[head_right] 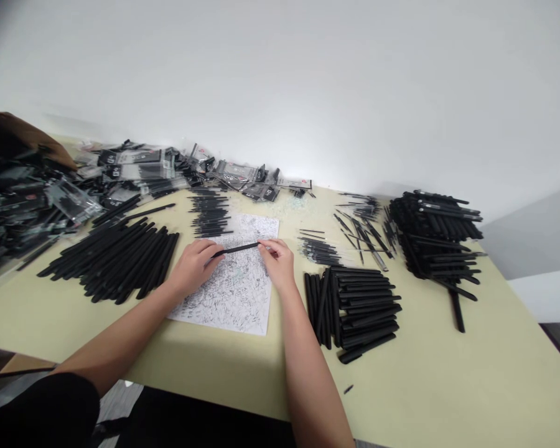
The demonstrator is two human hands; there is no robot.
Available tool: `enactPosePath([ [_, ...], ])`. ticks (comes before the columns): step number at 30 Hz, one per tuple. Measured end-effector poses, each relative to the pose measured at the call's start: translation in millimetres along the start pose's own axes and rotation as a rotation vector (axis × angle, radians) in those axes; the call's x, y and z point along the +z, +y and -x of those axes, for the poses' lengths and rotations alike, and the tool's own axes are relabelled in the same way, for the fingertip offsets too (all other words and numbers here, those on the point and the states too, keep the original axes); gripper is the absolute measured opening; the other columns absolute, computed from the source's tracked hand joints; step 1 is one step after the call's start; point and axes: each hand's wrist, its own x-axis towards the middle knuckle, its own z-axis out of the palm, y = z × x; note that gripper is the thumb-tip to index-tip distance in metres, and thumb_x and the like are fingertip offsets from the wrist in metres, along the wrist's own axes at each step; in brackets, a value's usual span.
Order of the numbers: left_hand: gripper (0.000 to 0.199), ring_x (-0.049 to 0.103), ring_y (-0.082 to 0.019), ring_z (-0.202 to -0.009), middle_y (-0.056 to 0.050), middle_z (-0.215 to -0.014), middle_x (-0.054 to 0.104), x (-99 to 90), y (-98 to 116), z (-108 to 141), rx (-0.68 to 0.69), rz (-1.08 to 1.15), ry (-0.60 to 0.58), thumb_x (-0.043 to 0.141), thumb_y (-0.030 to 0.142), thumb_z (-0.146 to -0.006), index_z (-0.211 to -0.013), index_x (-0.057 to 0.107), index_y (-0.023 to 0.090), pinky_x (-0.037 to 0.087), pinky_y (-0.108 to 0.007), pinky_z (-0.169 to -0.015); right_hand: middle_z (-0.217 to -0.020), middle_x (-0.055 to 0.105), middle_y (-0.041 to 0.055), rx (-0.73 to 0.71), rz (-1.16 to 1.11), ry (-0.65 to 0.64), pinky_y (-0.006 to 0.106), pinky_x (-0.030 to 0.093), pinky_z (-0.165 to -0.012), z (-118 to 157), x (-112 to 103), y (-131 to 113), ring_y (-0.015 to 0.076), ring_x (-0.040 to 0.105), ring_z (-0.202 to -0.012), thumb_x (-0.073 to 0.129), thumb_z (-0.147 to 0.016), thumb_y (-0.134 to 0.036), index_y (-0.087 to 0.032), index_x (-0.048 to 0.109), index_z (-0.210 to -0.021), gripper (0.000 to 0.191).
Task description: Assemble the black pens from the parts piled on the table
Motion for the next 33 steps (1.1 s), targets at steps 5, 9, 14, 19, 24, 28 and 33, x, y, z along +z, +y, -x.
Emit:
enactPosePath([
  [5,0.022,0.060,-0.025,-0.098,-0.009,-0.104,0.067,-1.0,1.7,-0.1,0.009,0.024,-0.028,0.050,0.031,-0.096,-0.108,0.066,0.021,0.047,-0.041,-0.087,-0.093,0.064,0.0028,0.007,-0.015,-0.003,0.026,0.048,-0.055,-0.4,-0.1,2.2,0.0098,0.051,-0.062,0.069,-0.078,-0.041,-0.024,0.078,-0.091,0.022],
  [9,0.023,0.060,-0.025,-0.098,-0.009,-0.104,0.068,-1.7,3.0,0.0,0.007,0.043,-0.050,0.049,0.031,-0.097,-0.109,0.066,0.021,0.047,-0.041,-0.089,-0.093,0.065,0.0024,0.005,-0.020,-0.010,0.026,0.047,-0.055,-0.5,-0.6,2.0,0.0095,0.051,-0.061,0.068,-0.079,-0.040,-0.025,0.078,-0.092,0.022],
  [14,0.028,0.060,-0.026,-0.097,-0.010,-0.103,0.068,-1.8,4.0,0.3,0.022,0.051,-0.056,0.042,0.031,-0.099,-0.111,0.064,0.019,0.046,-0.041,-0.087,-0.089,0.065,0.0017,-0.020,-0.024,-0.028,0.026,0.045,-0.056,-0.1,-1.0,0.5,0.0097,0.051,-0.061,0.069,-0.079,-0.037,-0.025,0.078,-0.091,0.020],
  [19,0.028,0.059,-0.025,-0.097,-0.011,-0.102,0.068,-0.9,3.9,0.9,0.040,0.056,-0.044,0.042,0.031,-0.100,-0.110,0.064,0.017,0.046,-0.041,-0.086,-0.090,0.066,0.0027,-0.003,-0.012,-0.035,0.027,0.044,-0.056,0.4,-0.9,0.7,0.0103,0.051,-0.062,0.069,-0.079,-0.041,-0.024,0.077,-0.093,0.024],
  [24,0.025,0.059,-0.025,-0.097,-0.010,-0.104,0.068,-1.7,3.7,1.4,0.049,0.045,-0.041,0.045,0.031,-0.099,-0.107,0.064,0.017,0.045,-0.040,-0.086,-0.085,0.066,0.0031,0.008,0.021,-0.021,0.028,0.044,-0.059,0.3,-0.2,-0.3,0.0121,0.052,-0.063,0.068,-0.079,-0.047,-0.021,0.075,-0.084,0.028],
  [28,0.025,0.059,-0.025,-0.097,-0.009,-0.104,0.068,-2.7,4.9,1.1,0.054,0.042,-0.033,0.045,0.032,-0.099,-0.107,0.064,0.018,0.045,-0.039,-0.086,-0.075,0.061,0.0017,0.006,0.054,-0.005,0.028,0.043,-0.060,1.0,0.8,-1.6,0.0127,0.051,-0.063,0.066,-0.080,-0.051,-0.020,0.069,-0.071,0.033],
  [33,0.028,0.059,-0.024,-0.098,-0.010,-0.105,0.069,-2.3,5.7,1.4,0.046,0.066,-0.008,0.040,0.030,-0.100,-0.110,0.062,0.017,0.045,-0.040,-0.086,-0.082,0.061,0.0003,0.113,-0.051,-0.006,0.024,0.040,-0.053,2.2,1.8,-1.9,0.0101,0.047,-0.060,0.069,-0.076,-0.051,-0.021,0.069,-0.091,0.034],
])
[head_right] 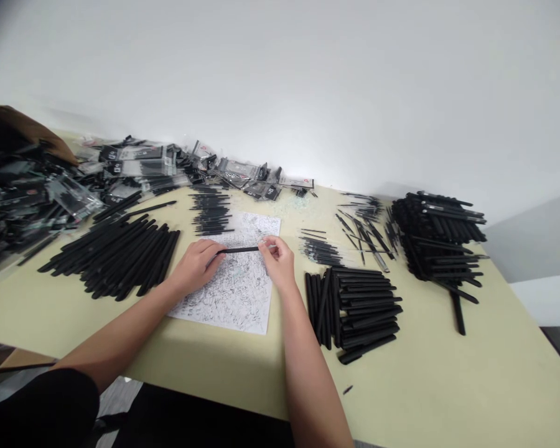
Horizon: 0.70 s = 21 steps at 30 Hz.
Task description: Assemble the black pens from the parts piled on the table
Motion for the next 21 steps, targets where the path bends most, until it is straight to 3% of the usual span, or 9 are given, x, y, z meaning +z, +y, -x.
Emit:
enactPosePath([
  [11,0.027,0.060,-0.025,-0.098,-0.010,-0.105,0.068,0.2,0.3,-0.5,-0.024,0.010,-0.007,0.038,0.029,-0.101,-0.111,0.061,0.017,0.046,-0.040,-0.087,-0.077,0.064,0.0018,-0.060,0.000,-0.110,0.026,0.042,-0.055,2.5,-2.8,-8.6,0.0126,0.051,-0.063,0.071,-0.070,-0.039,-0.022,0.070,-0.085,0.023],
  [21,0.027,0.060,-0.025,-0.098,-0.011,-0.104,0.068,-0.5,0.5,-0.7,-0.027,0.042,0.003,0.037,0.026,-0.100,-0.111,0.060,0.016,0.047,-0.042,-0.087,-0.067,0.058,-0.0017,-0.054,-0.003,-0.112,0.026,0.040,-0.054,2.6,-3.8,-10.1,0.0124,0.050,-0.060,0.070,-0.068,-0.034,-0.022,0.068,-0.084,0.020],
])
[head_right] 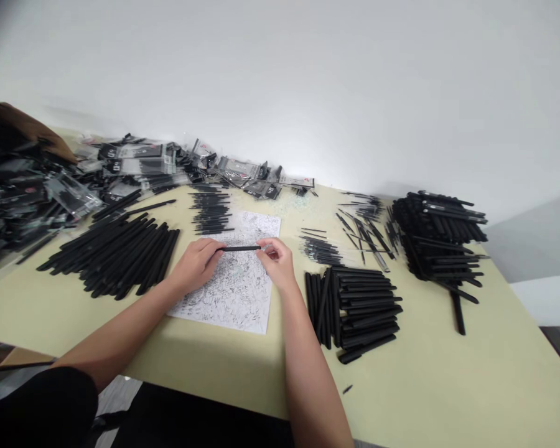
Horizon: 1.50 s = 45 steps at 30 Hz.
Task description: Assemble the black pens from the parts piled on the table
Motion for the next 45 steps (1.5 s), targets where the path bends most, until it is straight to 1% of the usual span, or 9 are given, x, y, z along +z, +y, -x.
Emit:
enactPosePath([
  [7,0.026,0.061,-0.025,-0.097,-0.010,-0.104,0.068,0.9,-1.5,0.3,0.009,0.003,-0.005,0.040,0.027,-0.100,-0.111,0.060,0.016,0.047,-0.041,-0.086,-0.076,0.060,0.0013,-0.022,0.022,0.044,0.027,0.041,-0.056,-2.3,1.5,3.9,0.0124,0.050,-0.062,0.070,-0.072,-0.040,-0.021,0.068,-0.078,0.021],
  [12,0.026,0.061,-0.025,-0.097,-0.011,-0.104,0.068,1.4,-1.1,0.3,0.012,0.010,-0.008,0.040,0.027,-0.100,-0.112,0.060,0.016,0.047,-0.041,-0.086,-0.074,0.057,0.0027,-0.075,0.064,0.079,0.028,0.042,-0.060,-3.3,2.8,2.8,0.0136,0.051,-0.066,0.065,-0.079,-0.050,-0.020,0.060,-0.060,0.037],
  [19,0.028,0.061,-0.023,-0.096,-0.011,-0.103,0.068,0.5,0.6,-0.6,-0.002,0.025,-0.001,0.038,0.026,-0.100,-0.112,0.061,0.017,0.047,-0.040,-0.086,-0.097,0.060,0.0048,-0.082,0.041,0.031,0.027,0.045,-0.056,-1.0,1.6,0.5,0.0121,0.052,-0.067,0.070,-0.075,-0.048,-0.023,0.068,-0.083,0.026],
  [22,0.028,0.061,-0.023,-0.095,-0.010,-0.102,0.068,0.1,0.9,-0.9,-0.009,0.025,-0.005,0.038,0.026,-0.100,-0.112,0.061,0.017,0.047,-0.039,-0.086,-0.091,0.059,0.0047,-0.105,0.064,0.046,0.028,0.046,-0.059,-2.3,1.7,1.9,0.0141,0.053,-0.071,0.070,-0.075,-0.046,-0.022,0.067,-0.073,0.024],
  [27,0.027,0.061,-0.023,-0.096,-0.010,-0.103,0.068,0.4,1.3,-1.1,-0.009,0.022,-0.017,0.039,0.028,-0.100,-0.111,0.061,0.017,0.046,-0.038,-0.087,-0.082,0.059,0.0047,-0.121,0.123,0.054,0.030,0.046,-0.068,-4.8,2.0,3.0,0.0176,0.056,-0.079,0.065,-0.080,-0.048,-0.021,0.062,-0.060,0.034],
  [35,0.028,0.062,-0.022,-0.094,-0.010,-0.101,0.068,1.6,-1.5,-2.5,0.005,0.034,-0.010,0.037,0.027,-0.100,-0.111,0.061,0.016,0.048,-0.038,-0.086,-0.094,0.060,0.0029,-0.077,0.066,0.018,0.027,0.045,-0.059,-1.8,2.3,0.1,0.0119,0.052,-0.067,0.071,-0.075,-0.044,-0.023,0.068,-0.080,0.022],
  [38,0.028,0.062,-0.023,-0.094,-0.010,-0.101,0.068,1.7,-2.0,-3.1,0.005,0.038,-0.009,0.038,0.029,-0.100,-0.110,0.061,0.016,0.048,-0.039,-0.085,-0.086,0.058,0.0028,-0.098,0.078,0.024,0.027,0.044,-0.060,-3.0,2.3,0.1,0.0130,0.052,-0.068,0.069,-0.076,-0.045,-0.022,0.064,-0.070,0.024],
  [42,0.026,0.062,-0.022,-0.095,-0.010,-0.102,0.068,1.1,-1.8,-3.3,0.028,0.051,-0.020,0.042,0.030,-0.099,-0.110,0.061,0.017,0.048,-0.038,-0.085,-0.075,0.054,0.0029,-0.134,0.117,0.047,0.029,0.045,-0.064,-4.9,2.6,1.3,0.0158,0.054,-0.074,0.064,-0.081,-0.048,-0.022,0.053,-0.055,0.039],
  [45,0.025,0.062,-0.023,-0.094,-0.010,-0.102,0.068,0.6,-1.5,-3.2,0.038,0.053,-0.018,0.042,0.030,-0.099,-0.110,0.060,0.017,0.049,-0.038,-0.084,-0.080,0.057,0.0031,-0.097,0.106,0.062,0.028,0.045,-0.063,-4.4,3.1,2.6,0.0147,0.053,-0.071,0.064,-0.080,-0.052,-0.022,0.058,-0.063,0.035],
])
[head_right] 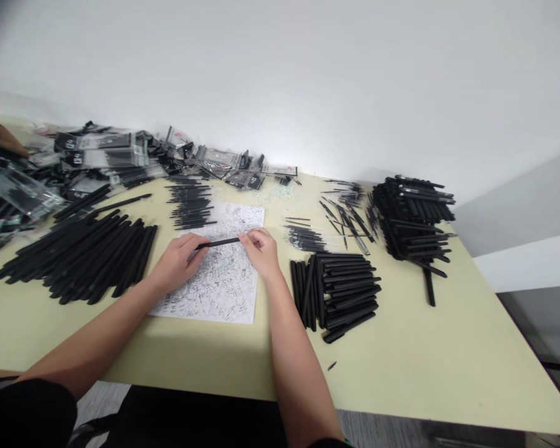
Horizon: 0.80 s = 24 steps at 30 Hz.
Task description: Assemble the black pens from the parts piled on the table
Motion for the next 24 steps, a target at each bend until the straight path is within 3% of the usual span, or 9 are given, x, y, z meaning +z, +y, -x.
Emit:
enactPosePath([
  [4,0.025,0.063,-0.022,-0.093,-0.010,-0.100,0.068,1.1,1.5,0.3,-0.012,0.007,0.016,0.041,0.029,-0.099,-0.109,0.060,0.018,0.049,-0.037,-0.084,-0.092,0.061,0.0028,0.029,-0.057,-0.028,0.027,0.044,-0.060,1.1,0.0,0.3,0.0120,0.052,-0.067,0.069,-0.076,-0.050,-0.023,0.065,-0.079,0.028],
  [10,0.025,0.062,-0.027,-0.102,-0.010,-0.108,0.068,0.3,12.7,-1.6,-0.050,-0.090,0.062,0.048,0.033,-0.096,-0.114,0.059,0.020,0.043,-0.043,-0.090,-0.068,0.050,0.0001,-0.017,-0.005,0.011,0.029,0.043,-0.067,-2.3,-2.6,-1.6,0.0144,0.049,-0.068,0.060,-0.083,-0.055,-0.022,0.046,-0.054,0.047],
  [14,0.026,0.055,-0.032,-0.114,-0.013,-0.120,0.062,-5.4,38.9,-3.3,-0.054,-0.228,0.194,0.053,0.036,-0.094,-0.116,0.060,0.024,0.033,-0.050,-0.095,-0.060,0.048,-0.0020,0.073,-0.034,0.045,0.027,0.041,-0.063,-4.6,-3.8,1.3,0.0131,0.048,-0.060,0.057,-0.085,-0.057,-0.022,0.048,-0.054,0.048],
  [16,0.022,0.054,-0.032,-0.113,-0.010,-0.118,0.061,-4.5,60.5,-0.7,-0.008,-0.218,0.202,0.054,0.036,-0.094,-0.112,0.061,0.027,0.032,-0.050,-0.095,-0.058,0.049,-0.0028,0.132,-0.091,0.071,0.027,0.041,-0.058,-5.5,-3.3,4.2,0.0125,0.047,-0.057,0.057,-0.084,-0.059,-0.022,0.050,-0.057,0.046],
  [20,0.031,0.054,-0.029,-0.105,-0.012,-0.114,0.055,12.2,111.8,11.3,0.074,0.021,-0.026,0.052,0.030,-0.091,-0.120,0.056,0.025,0.037,-0.047,-0.088,-0.055,0.049,-0.0039,0.202,-0.175,0.124,0.026,0.040,-0.054,-6.4,-1.2,8.5,0.0119,0.046,-0.053,0.058,-0.081,-0.061,-0.023,0.050,-0.062,0.044],
  [24,0.053,0.052,-0.029,-0.104,-0.013,-0.115,0.049,30.8,148.1,19.9,0.005,0.267,-0.271,0.058,0.016,-0.076,-0.128,0.048,0.021,0.042,-0.050,-0.089,-0.056,0.049,-0.0040,0.202,-0.224,0.144,0.026,0.041,-0.055,-6.0,-0.9,9.0,0.0118,0.047,-0.053,0.059,-0.081,-0.061,-0.022,0.051,-0.064,0.043],
])
